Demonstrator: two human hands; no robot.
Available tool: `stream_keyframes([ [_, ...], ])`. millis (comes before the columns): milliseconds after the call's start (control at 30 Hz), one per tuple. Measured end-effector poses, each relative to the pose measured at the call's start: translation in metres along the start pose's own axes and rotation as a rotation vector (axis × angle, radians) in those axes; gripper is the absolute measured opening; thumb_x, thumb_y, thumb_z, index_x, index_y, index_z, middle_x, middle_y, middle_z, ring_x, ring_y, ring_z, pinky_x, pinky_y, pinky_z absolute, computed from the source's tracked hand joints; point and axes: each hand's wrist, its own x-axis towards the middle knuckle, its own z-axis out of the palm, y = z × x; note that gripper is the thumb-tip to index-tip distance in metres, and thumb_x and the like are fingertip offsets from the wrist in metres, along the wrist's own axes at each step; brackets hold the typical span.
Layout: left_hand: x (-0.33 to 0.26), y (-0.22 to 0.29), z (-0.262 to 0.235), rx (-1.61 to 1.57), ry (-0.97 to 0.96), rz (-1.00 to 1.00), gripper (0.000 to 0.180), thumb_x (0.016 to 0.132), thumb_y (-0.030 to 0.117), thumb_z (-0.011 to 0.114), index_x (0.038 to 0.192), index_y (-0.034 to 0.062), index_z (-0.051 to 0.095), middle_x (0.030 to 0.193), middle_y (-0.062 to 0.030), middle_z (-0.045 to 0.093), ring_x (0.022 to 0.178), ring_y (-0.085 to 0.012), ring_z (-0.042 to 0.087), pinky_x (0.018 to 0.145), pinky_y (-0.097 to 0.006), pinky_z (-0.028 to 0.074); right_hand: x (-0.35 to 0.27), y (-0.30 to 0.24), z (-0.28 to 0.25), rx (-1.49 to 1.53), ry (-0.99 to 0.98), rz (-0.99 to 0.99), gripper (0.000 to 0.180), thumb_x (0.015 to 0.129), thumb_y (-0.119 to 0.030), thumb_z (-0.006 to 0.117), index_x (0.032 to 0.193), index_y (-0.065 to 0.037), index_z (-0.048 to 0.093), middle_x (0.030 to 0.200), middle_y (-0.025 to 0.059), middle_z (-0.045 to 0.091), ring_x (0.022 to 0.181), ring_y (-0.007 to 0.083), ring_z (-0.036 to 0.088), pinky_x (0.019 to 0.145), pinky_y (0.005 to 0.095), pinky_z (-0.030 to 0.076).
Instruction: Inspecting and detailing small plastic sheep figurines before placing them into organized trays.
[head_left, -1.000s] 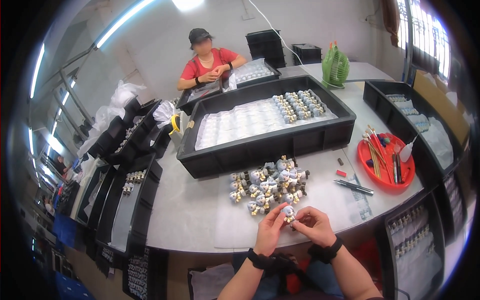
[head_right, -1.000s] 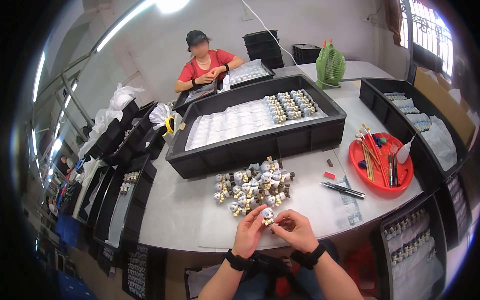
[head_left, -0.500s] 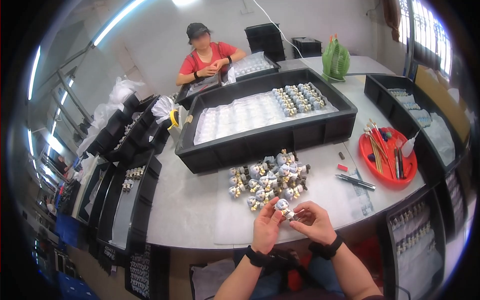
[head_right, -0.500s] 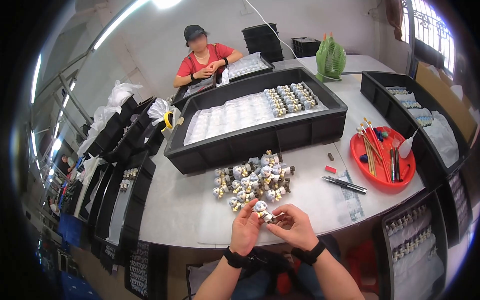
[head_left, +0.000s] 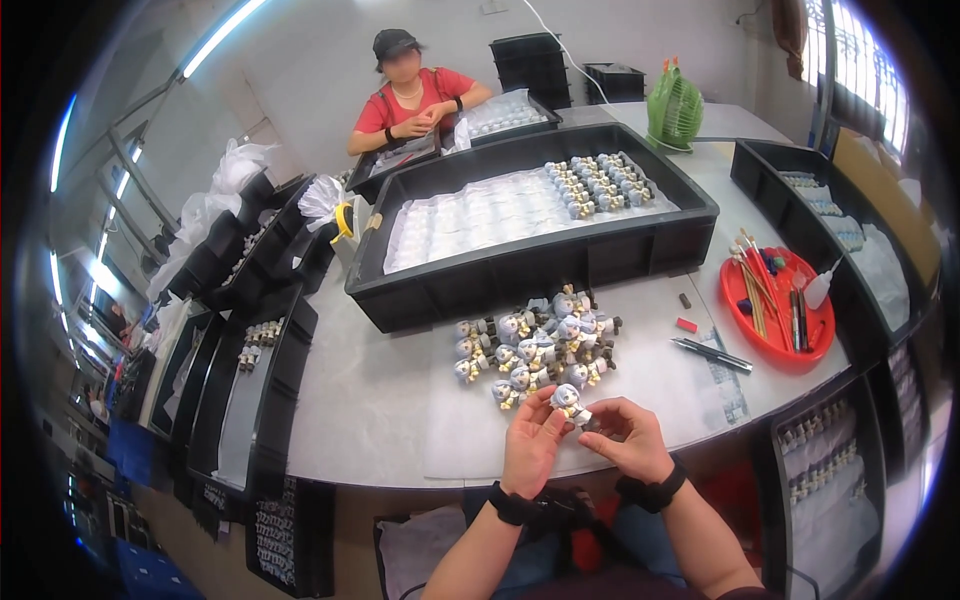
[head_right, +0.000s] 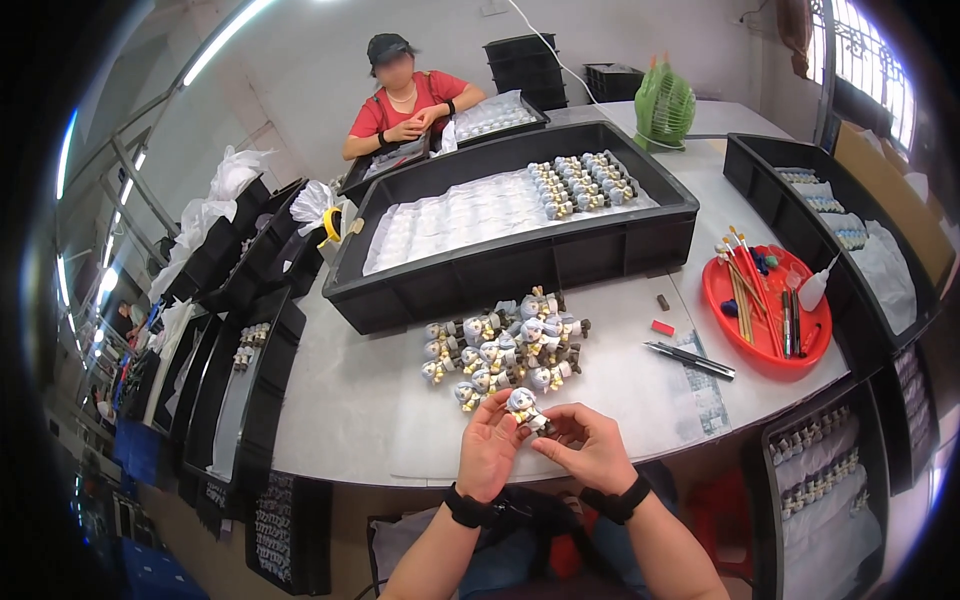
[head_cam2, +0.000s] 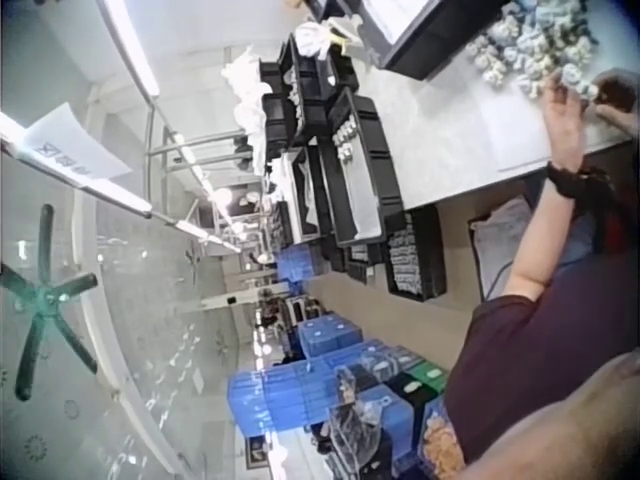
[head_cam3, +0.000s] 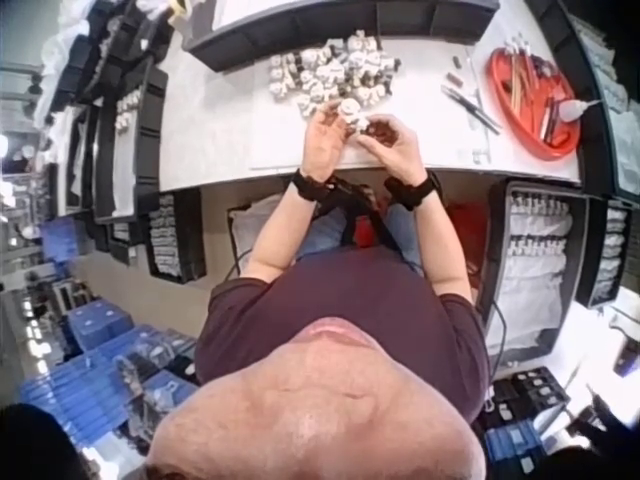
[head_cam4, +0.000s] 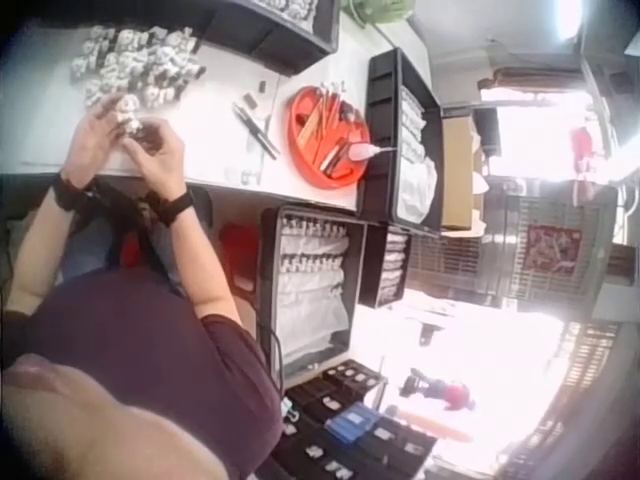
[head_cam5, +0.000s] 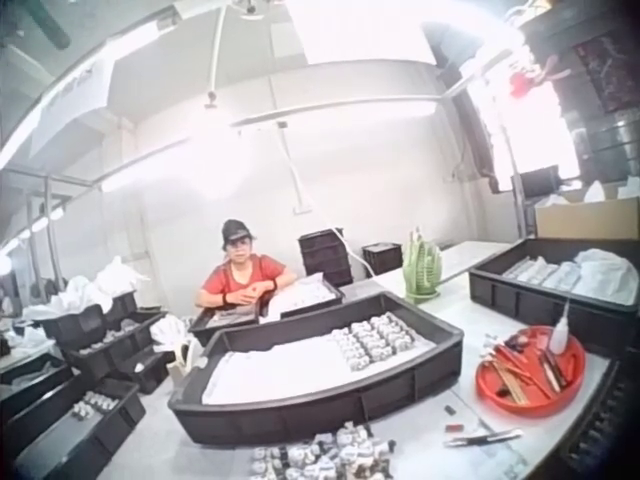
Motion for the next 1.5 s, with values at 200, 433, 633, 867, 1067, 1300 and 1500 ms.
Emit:
stream_keyframes([
  [200, 0.0012, 0.0006, -0.0003, 0.018, 0.001, -0.017, 0.032, 0.086, 0.007, 0.049, 0.117, 0.0050, 0.040, 0.108, -0.0044, 0.051, 0.096, -0.0134, 0.050, 0.080, -0.029, 0.042, 0.0002, -0.0031, -0.0016, -0.003, -0.023, 0.046, 0.034, 0.070, -0.003, 0.070, 0.099, 0.000, 0.053, 0.085, 0.0023, 0.058, 0.072, 0.0058, 0.053, 0.063, 0.0195, 0.044],
  [433, 0.0008, 0.0001, 0.0001, 0.013, -0.006, -0.015, 0.032, 0.087, 0.008, 0.050, 0.117, 0.0040, 0.040, 0.108, -0.0049, 0.051, 0.095, -0.0136, 0.050, 0.080, -0.028, 0.042, -0.0011, -0.0008, -0.0018, -0.020, -0.010, 0.042, 0.033, 0.069, -0.009, 0.073, 0.096, 0.000, 0.055, 0.077, 0.0028, 0.059, 0.066, 0.0050, 0.053, 0.059, 0.0185, 0.045],
  [633, 0.0012, 0.0006, 0.0001, -0.019, 0.004, -0.043, 0.031, 0.088, 0.014, 0.049, 0.117, 0.0031, 0.041, 0.106, -0.0058, 0.052, 0.094, -0.0142, 0.051, 0.080, -0.028, 0.042, -0.0017, -0.0016, -0.0016, 0.005, -0.002, 0.075, 0.033, 0.069, -0.011, 0.074, 0.093, 0.000, 0.055, 0.074, 0.0020, 0.058, 0.064, 0.0039, 0.052, 0.057, 0.0180, 0.044],
  [867, 0.0011, 0.0004, -0.0007, -0.039, 0.002, -0.035, 0.030, 0.089, 0.016, 0.046, 0.116, 0.0039, 0.041, 0.106, -0.0061, 0.053, 0.094, -0.0150, 0.052, 0.081, -0.029, 0.042, -0.0019, -0.0034, -0.0010, -0.008, 0.003, 0.054, 0.032, 0.070, -0.011, 0.072, 0.094, 0.001, 0.056, 0.073, 0.0013, 0.058, 0.062, 0.0037, 0.051, 0.056, 0.0174, 0.043],
  [1067, -0.0001, -0.0004, -0.0007, 0.022, -0.037, 0.005, 0.032, 0.088, 0.009, 0.048, 0.118, 0.0036, 0.039, 0.109, -0.0063, 0.051, 0.096, -0.0148, 0.051, 0.081, -0.029, 0.042, -0.0013, -0.0040, -0.0013, 0.002, 0.003, 0.019, 0.032, 0.070, -0.010, 0.072, 0.095, 0.001, 0.056, 0.075, 0.0021, 0.059, 0.063, 0.0038, 0.051, 0.057, 0.0174, 0.043],
  [1300, 0.0010, -0.0008, -0.0007, 0.045, -0.023, -0.005, 0.033, 0.087, 0.006, 0.048, 0.118, 0.0032, 0.039, 0.109, -0.0065, 0.051, 0.096, -0.0149, 0.051, 0.081, -0.029, 0.042, -0.0013, -0.0037, -0.0012, 0.008, 0.001, 0.032, 0.031, 0.070, -0.010, 0.072, 0.095, 0.001, 0.056, 0.077, 0.0026, 0.059, 0.065, 0.0041, 0.052, 0.058, 0.0177, 0.043],
  [1500, 0.0004, -0.0009, 0.0000, 0.036, -0.013, -0.007, 0.032, 0.088, 0.008, 0.046, 0.119, 0.0033, 0.039, 0.109, -0.0066, 0.051, 0.096, -0.0148, 0.051, 0.081, -0.029, 0.042, -0.0014, -0.0026, -0.0010, -0.017, 0.012, 0.005, 0.032, 0.070, -0.010, 0.072, 0.095, 0.001, 0.055, 0.076, 0.0025, 0.059, 0.065, 0.0043, 0.052, 0.058, 0.0183, 0.044],
])
